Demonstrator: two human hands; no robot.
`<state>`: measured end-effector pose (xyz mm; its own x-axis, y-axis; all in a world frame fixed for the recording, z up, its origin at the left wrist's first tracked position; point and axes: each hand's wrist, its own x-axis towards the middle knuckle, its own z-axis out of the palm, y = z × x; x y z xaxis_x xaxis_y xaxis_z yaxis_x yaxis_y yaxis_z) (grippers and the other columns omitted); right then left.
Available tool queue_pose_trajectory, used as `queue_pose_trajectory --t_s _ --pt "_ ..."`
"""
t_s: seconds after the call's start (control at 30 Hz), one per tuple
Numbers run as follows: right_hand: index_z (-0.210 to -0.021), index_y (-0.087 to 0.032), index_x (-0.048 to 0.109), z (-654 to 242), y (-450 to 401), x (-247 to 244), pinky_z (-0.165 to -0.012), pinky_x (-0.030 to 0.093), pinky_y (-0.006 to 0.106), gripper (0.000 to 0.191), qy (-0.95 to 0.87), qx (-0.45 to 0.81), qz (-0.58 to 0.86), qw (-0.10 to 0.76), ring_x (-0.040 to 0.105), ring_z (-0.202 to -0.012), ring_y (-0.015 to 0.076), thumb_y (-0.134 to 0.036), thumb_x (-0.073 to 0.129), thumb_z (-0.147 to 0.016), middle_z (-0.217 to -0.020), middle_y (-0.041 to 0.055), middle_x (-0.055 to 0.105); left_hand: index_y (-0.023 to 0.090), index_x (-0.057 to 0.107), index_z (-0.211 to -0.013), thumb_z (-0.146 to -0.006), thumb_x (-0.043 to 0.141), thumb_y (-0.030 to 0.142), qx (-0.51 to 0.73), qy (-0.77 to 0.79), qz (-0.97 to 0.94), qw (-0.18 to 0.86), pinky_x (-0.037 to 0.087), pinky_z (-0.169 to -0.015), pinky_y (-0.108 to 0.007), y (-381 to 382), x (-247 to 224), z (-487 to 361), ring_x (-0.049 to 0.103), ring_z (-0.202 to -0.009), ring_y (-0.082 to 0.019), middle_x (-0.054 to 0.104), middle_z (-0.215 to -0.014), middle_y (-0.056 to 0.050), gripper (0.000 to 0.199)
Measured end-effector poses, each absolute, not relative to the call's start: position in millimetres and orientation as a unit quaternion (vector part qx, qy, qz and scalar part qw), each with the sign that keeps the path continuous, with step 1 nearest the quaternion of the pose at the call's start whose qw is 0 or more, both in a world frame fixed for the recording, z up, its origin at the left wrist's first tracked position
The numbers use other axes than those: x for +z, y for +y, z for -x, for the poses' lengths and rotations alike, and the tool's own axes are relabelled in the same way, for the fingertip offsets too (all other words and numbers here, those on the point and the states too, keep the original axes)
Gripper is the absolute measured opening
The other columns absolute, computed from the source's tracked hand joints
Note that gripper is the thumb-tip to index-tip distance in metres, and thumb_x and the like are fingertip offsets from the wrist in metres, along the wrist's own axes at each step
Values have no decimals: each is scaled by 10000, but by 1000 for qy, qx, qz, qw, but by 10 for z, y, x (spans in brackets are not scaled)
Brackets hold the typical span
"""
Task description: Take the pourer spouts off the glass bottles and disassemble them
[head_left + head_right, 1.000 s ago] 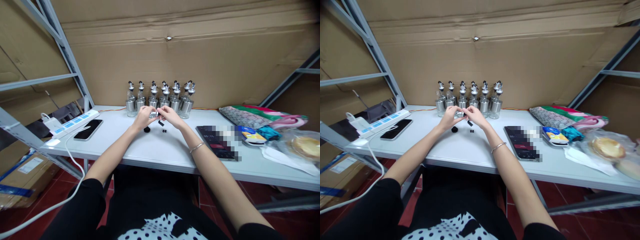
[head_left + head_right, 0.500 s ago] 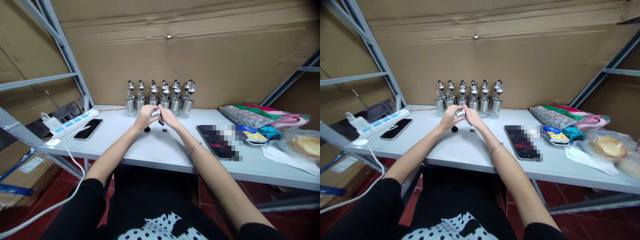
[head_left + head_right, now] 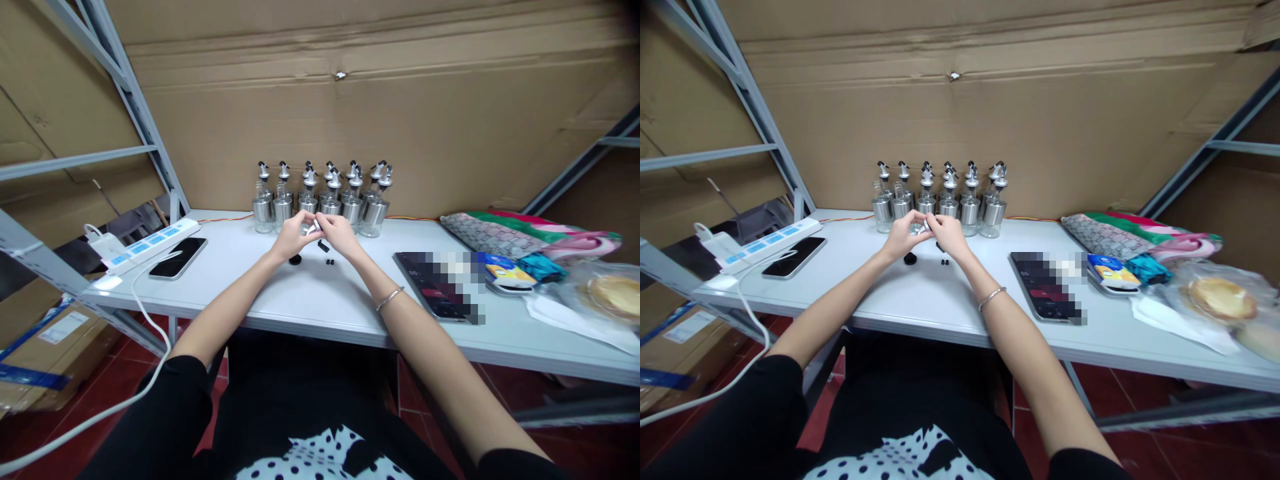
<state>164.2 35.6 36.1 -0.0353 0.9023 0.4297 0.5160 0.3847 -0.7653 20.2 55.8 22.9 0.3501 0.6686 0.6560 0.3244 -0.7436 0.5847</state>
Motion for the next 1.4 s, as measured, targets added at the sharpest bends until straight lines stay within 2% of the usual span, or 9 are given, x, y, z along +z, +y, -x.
queue_pose_trajectory --t_s 0.17,0.37,0.6,0.77,0.9,1.0,1.13,1.27,1.4 --pt "-475 -197 332 -1599 327 388 -520 231 259 428 -678 206 518 479 306 -523 96 -444 427 -811 -474 -36 312 142 535 -763 -524 813 405 477 294 -746 361 466 -786 -290 601 275 -187 591 -742 -126 613 -750 -3 451" --pt "-499 -199 343 -1507 307 366 -520 226 258 384 -698 165 506 478 306 -520 96 -388 416 -826 -490 -34 331 138 543 -709 -435 851 344 447 307 -741 396 456 -732 -270 523 446 -62 562 -708 -105 602 -721 9 460" --pt "-554 -198 441 -1452 179 426 -538 255 263 360 -732 38 503 457 389 -507 117 -362 394 -871 -515 4 487 131 541 -695 -436 851 272 420 300 -741 429 416 -588 -219 415 601 54 529 -585 -74 568 -617 40 427" --pt "-568 -195 496 -1467 124 432 -554 259 281 373 -753 -40 493 434 482 -538 142 -288 338 -893 -569 48 585 127 554 -705 -562 790 308 373 273 -747 477 396 -553 -220 434 598 89 576 -572 -101 636 -614 -9 330" --pt "-574 -200 496 -1496 121 405 -582 300 281 375 -757 -71 470 449 491 -549 145 -271 317 -896 -561 49 576 134 547 -702 -582 775 342 363 245 -734 519 364 -510 -218 476 538 62 571 -545 -110 640 -602 -22 331" --pt "-572 -212 462 -1518 135 391 -629 335 294 377 -766 -100 439 459 488 -574 156 -295 310 -906 -567 53 549 132 551 -677 -542 797 368 361 216 -707 568 412 -549 -248 464 521 30 577 -560 -120 619 -600 -16 366" --pt "-578 -233 393 -1540 159 387 -667 356 306 411 -779 -124 399 468 465 -607 169 -421 291 -929 -575 47 487 138 550 -644 -497 822 411 354 192 -678 615 470 -615 -294 428 526 2 562 -574 -118 586 -607 -4 412" --pt "-632 -236 379 -1552 181 387 -698 358 316 446 -777 -120 381 487 472 -674 189 -492 182 -939 -648 63 494 148 542 -702 -516 813 457 381 213 -690 577 480 -645 -288 457 498 -14 559 -609 -110 585 -651 3 451" --pt "-714 -229 406 -1581 210 373 -666 339 292 419 -741 -17 442 505 484 -692 184 -500 181 -941 -701 46 517 155 546 -808 -544 815 421 465 270 -759 366 473 -728 -271 520 426 -50 579 -716 -121 615 -761 -3 461"
